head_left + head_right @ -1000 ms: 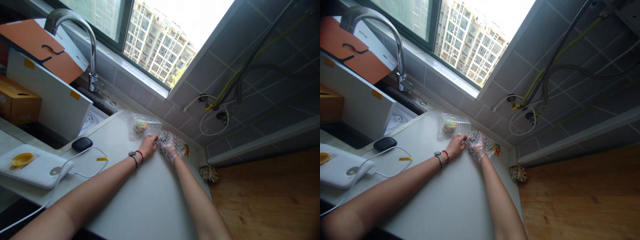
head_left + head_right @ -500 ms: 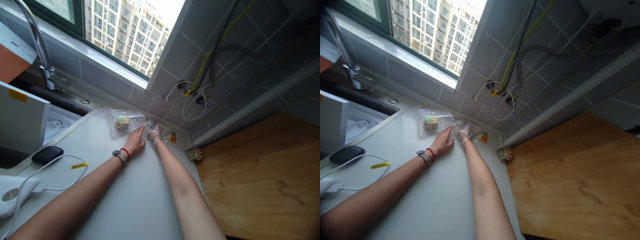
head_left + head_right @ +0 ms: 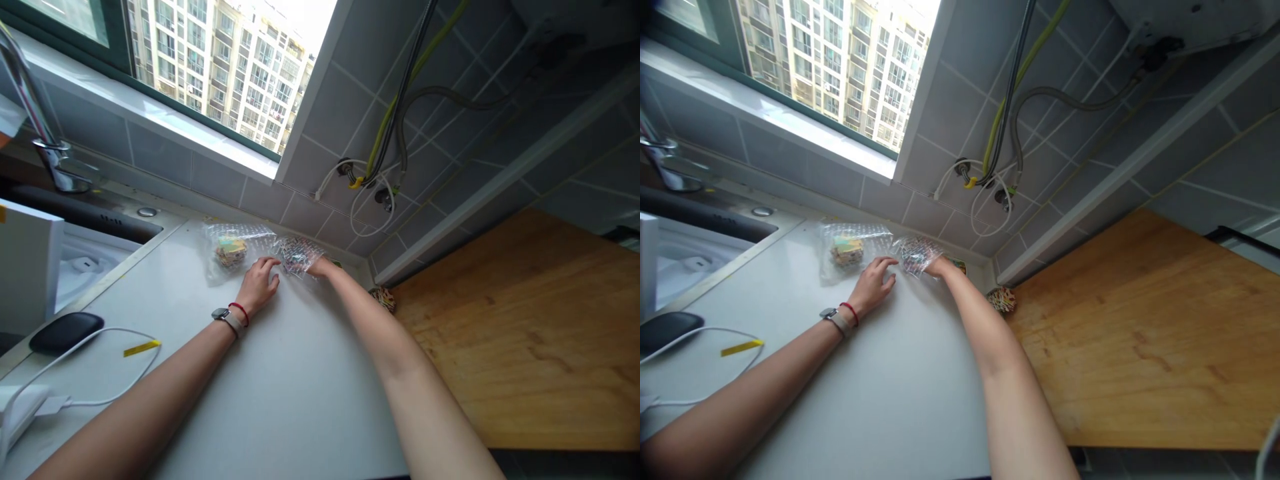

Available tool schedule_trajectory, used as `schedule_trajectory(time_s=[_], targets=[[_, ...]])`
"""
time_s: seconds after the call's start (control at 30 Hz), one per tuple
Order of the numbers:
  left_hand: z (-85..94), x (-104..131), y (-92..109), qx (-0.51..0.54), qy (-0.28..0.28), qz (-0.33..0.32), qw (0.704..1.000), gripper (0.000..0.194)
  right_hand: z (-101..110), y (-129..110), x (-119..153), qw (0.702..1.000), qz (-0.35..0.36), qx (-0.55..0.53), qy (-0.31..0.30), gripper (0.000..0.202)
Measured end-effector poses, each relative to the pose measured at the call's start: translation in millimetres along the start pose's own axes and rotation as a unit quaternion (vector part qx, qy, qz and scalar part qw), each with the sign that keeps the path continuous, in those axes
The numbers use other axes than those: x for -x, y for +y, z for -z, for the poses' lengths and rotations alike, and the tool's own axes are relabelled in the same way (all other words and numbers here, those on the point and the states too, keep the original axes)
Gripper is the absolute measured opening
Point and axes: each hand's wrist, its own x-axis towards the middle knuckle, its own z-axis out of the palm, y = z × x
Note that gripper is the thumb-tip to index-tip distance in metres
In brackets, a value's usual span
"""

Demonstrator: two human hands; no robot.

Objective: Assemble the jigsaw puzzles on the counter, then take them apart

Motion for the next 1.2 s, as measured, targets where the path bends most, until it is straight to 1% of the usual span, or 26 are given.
schedule_trajectory(time_s=[0.1, 0.17, 0.2, 0.27, 0.33, 0.4, 0.43, 0.5, 0.57, 0.63, 0.7, 0.77, 0.83, 1.0, 1.1, 1.2], targets=[[1.3, 0, 0, 0.003, 0.0, 0.0, 1.0, 0.032, 34, 8, 29, 0.997, -0.002, 0.059, -0.057, 0.054], [1.8, -1, 0, 0.006, -0.001, 0.0, 1.0, 0.031, 58, 16, 52, 0.991, -0.028, 0.105, -0.076, 0.039], [1.8, -1, 0, 0.008, -0.003, -0.001, 1.0, 0.031, 71, 22, 64, 0.987, -0.05, 0.131, -0.077, 0.034], [1.5, 0, 0, 0.012, -0.007, -0.003, 1.0, 0.029, 96, 37, 91, 0.974, -0.109, 0.189, -0.059, 0.037], [0.7, 0, -1, 0.016, -0.009, -0.003, 1.0, 0.028, 117, 55, 118, 0.952, -0.181, 0.243, -0.043, 0.041], [-0.1, 0, -1, 0.017, -0.011, 0.002, 1.0, 0.027, 129, 71, 143, 0.927, -0.244, 0.281, -0.05, 0.041], [-0.3, 0, -2, 0.018, -0.012, 0.004, 1.0, 0.026, 131, 78, 154, 0.916, -0.267, 0.294, -0.058, 0.043], [-0.3, 0, -2, 0.021, -0.017, 0.008, 1.0, 0.025, 125, 87, 171, 0.9, -0.298, 0.312, -0.066, 0.055], [0.4, 0, -2, 0.027, -0.023, 0.013, 0.999, 0.025, 110, 91, 181, 0.889, -0.313, 0.327, -0.067, 0.07], [1.5, 0, -2, 0.035, -0.027, 0.019, 0.999, 0.025, 92, 92, 183, 0.88, -0.32, 0.345, -0.067, 0.086], [2.4, -1, -1, 0.04, -0.028, 0.023, 0.999, 0.025, 73, 91, 181, 0.871, -0.322, 0.366, -0.064, 0.095], [2.5, -1, -2, 0.04, -0.026, 0.025, 0.999, 0.025, 59, 90, 176, 0.861, -0.326, 0.386, -0.058, 0.094], [2.1, -1, -2, 0.04, -0.024, 0.028, 0.999, 0.025, 48, 91, 170, 0.851, -0.334, 0.402, -0.052, 0.088], [1.4, -1, -3, 0.048, -0.019, 0.035, 0.998, 0.024, 34, 95, 160, 0.833, -0.352, 0.426, -0.033, 0.076], [1.8, -1, -2, 0.053, -0.016, 0.037, 0.998, 0.024, 30, 97, 158, 0.834, -0.35, 0.427, -0.023, 0.071], [1.8, -1, -2, 0.056, -0.013, 0.039, 0.998, 0.024, 31, 99, 159, 0.851, -0.328, 0.408, -0.03, 0.067]])
